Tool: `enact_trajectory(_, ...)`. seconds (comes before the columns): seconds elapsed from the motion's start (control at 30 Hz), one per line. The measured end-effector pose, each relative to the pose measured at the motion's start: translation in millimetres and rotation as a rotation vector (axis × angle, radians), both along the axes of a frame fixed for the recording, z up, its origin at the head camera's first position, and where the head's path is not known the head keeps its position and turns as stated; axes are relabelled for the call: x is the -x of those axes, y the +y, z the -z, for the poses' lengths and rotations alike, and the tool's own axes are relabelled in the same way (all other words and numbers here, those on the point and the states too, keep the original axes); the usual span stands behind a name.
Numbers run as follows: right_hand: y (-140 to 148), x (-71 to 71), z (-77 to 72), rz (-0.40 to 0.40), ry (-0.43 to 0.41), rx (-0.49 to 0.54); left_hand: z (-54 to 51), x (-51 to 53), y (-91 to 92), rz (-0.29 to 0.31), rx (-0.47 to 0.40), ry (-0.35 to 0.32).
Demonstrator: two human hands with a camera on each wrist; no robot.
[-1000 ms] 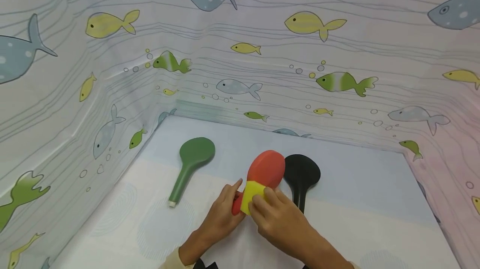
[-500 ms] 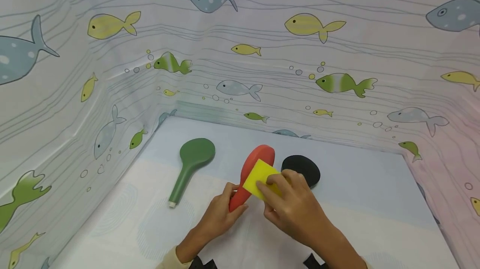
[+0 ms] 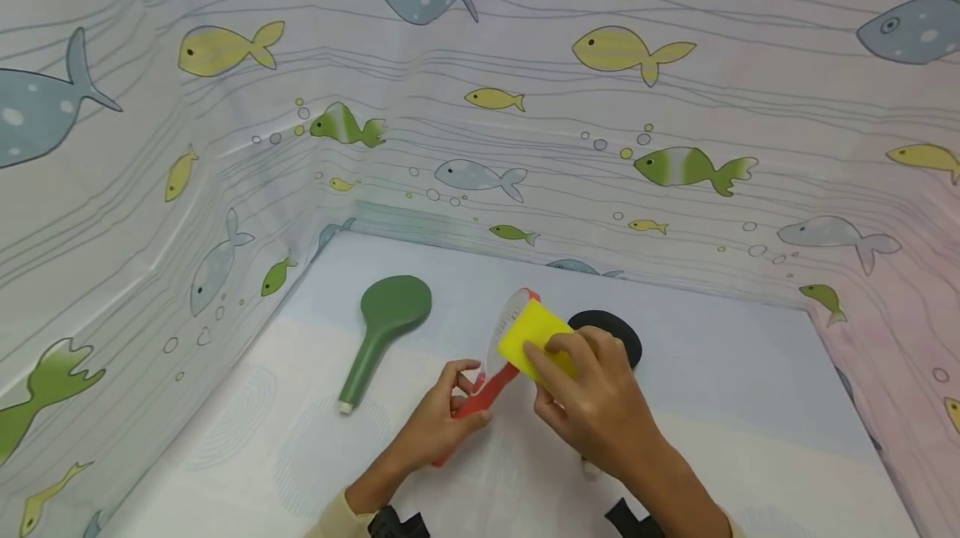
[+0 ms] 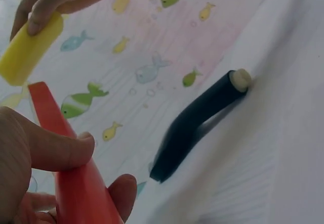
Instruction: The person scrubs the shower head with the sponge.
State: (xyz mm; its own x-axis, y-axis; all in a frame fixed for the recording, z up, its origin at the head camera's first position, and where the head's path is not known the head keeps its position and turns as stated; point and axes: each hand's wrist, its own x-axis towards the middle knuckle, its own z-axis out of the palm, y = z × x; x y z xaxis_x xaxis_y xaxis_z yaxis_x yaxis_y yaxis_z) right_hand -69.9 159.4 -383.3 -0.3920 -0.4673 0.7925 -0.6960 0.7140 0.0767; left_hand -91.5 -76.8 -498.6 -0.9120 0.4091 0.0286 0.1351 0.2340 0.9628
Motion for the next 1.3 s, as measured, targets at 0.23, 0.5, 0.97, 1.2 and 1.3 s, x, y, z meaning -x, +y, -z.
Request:
enact_trajectory(0.23,5.0,9.8,12.9,0.049,0.033,0.048,-6.1,1.8,-1.7,0.01,-0.123,-0.153)
enact_trajectory(0.5,-6.6,3.9,43.5,-0.028,0.117,0.0,-10.2,0.9,-2.4,0.055,-0.287,-0.324)
enact_trajectory(0.97,-14.0,-14.6,70.8,-0.125,-0.034,-0.145,-6.8,1.0,-7.3,0.081,-0.398,-0.36)
enact_trajectory(1.2,-9.8,-25.7,51.7,-0.219,-0.184,-0.105,-7.0,3.3,-8.2,0.025,-0.5,-0.397)
enact_trajectory(1.3,-5.9,-26.5,38.3,-0.158,-0.149,-0.089,-7.3,4.1,-7.2,0.017,-0.533,-0.407)
